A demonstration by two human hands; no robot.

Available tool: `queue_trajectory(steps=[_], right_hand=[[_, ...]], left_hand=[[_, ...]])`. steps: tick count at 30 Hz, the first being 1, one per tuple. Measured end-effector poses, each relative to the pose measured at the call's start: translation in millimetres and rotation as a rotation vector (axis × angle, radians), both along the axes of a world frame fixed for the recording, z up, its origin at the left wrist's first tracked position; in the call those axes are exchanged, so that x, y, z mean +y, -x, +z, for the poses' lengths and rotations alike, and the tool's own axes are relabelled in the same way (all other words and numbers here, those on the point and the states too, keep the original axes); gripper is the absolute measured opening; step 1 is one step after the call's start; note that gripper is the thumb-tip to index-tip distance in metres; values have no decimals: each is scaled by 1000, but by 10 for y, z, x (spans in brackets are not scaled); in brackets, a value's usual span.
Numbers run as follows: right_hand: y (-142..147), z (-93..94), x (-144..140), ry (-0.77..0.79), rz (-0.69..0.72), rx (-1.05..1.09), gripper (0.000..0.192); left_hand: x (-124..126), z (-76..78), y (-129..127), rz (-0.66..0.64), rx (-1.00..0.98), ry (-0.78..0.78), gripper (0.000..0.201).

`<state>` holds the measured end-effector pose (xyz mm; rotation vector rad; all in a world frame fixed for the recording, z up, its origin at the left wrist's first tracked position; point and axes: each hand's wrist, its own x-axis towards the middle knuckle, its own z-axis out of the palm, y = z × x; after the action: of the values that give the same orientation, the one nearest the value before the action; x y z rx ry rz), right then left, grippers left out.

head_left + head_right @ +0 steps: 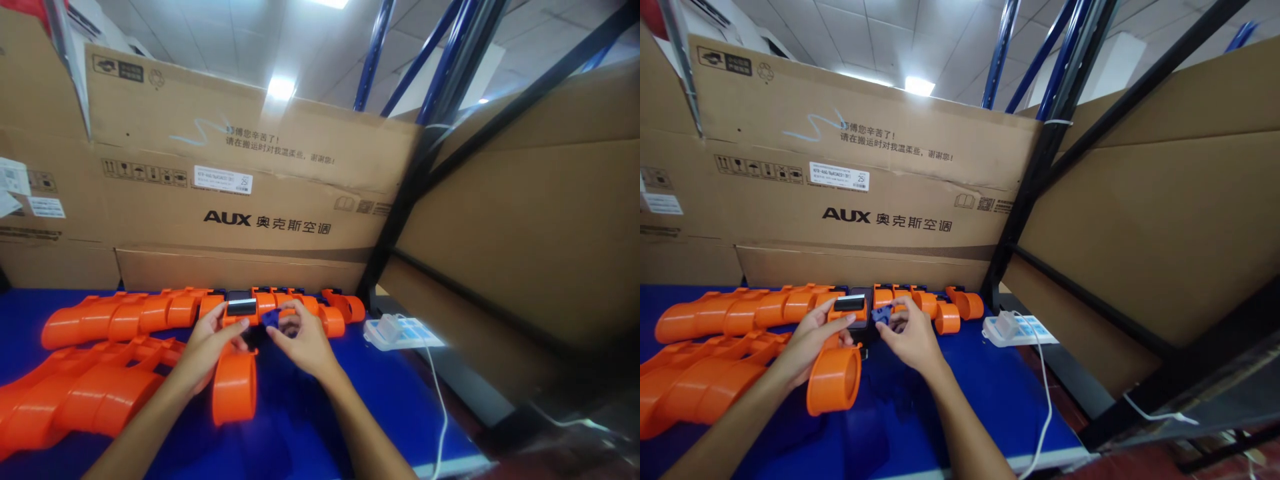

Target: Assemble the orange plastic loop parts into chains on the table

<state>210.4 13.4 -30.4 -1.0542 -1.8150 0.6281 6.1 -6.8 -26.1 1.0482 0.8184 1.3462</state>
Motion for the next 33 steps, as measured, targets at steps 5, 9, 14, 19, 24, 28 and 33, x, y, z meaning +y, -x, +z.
queue_trajectory(steps=[5, 9, 14, 19, 24, 28, 33], right_hand=[[132, -38, 16, 19, 119, 352, 43], [235, -55, -37, 39, 140, 489, 39], [288, -69, -79, -23, 74, 584, 34], [316, -134, -57, -113, -74, 488, 29], [339, -127, -107, -155, -75, 453, 41], [340, -96, -185, -172, -80, 391, 17], [385, -69, -258, -213, -52, 328, 12]], left_hand=[[12, -32, -5, -15, 50, -13, 44], [30, -29, 5, -4, 48, -29, 46], [22, -33, -9, -3, 24, -7, 48], [2, -33, -38, 11, 28, -37, 44], [-9, -13, -39, 31, 19, -39, 46], [-11, -25, -45, 28, 50, -52, 46], [-4, -59, -50, 27, 81, -69, 47]])
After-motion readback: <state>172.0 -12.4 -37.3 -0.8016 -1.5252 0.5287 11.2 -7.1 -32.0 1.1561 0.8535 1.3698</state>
